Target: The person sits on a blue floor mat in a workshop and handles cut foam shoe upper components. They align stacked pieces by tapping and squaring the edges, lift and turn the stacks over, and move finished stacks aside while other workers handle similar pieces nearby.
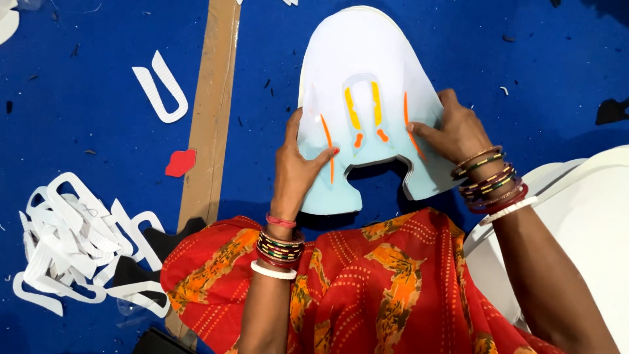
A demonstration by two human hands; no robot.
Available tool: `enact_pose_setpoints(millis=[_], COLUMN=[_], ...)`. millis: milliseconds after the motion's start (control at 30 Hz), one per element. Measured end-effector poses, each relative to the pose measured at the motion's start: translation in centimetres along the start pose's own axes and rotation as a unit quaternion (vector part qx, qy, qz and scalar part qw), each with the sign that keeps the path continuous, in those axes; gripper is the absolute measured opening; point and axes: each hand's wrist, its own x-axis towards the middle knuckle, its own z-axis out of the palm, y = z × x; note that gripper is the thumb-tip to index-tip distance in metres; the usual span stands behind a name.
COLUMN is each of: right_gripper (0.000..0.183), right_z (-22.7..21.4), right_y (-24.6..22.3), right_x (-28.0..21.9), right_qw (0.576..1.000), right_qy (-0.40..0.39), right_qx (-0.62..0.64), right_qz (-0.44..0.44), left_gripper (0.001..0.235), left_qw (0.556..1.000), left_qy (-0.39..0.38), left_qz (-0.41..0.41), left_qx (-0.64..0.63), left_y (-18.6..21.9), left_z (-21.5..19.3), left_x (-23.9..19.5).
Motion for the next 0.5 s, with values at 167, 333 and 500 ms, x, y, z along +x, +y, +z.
enact_pose_setpoints(millis=[167, 333, 500], right_gripper=[0.098, 0.103, 0.095], right_z=[-2.1, -2.2, -1.9], right_y=[0.6, 2.9, 2.7], right_x=[-0.8, -2.8, -3.6], right_qw=[0.996, 0.991, 0.99], right_qy=[-0.074, -0.094, -0.074], right_qx=[-0.001, 0.07, 0.106], right_qz=[0.05, 0.065, 0.048], left_gripper=[0.095, 0.097, 0.098], left_qw=[1.0, 1.0, 1.0], left_qy=[0.004, -0.003, 0.0], left_qz=[0.008, -0.009, 0.003], left_qx=[0.023, 0.016, 0.026], left_y=[-0.5, -0.1, -0.3], left_z=[0.1, -0.1, 0.0], left_x=[0.2, 0.1, 0.0])
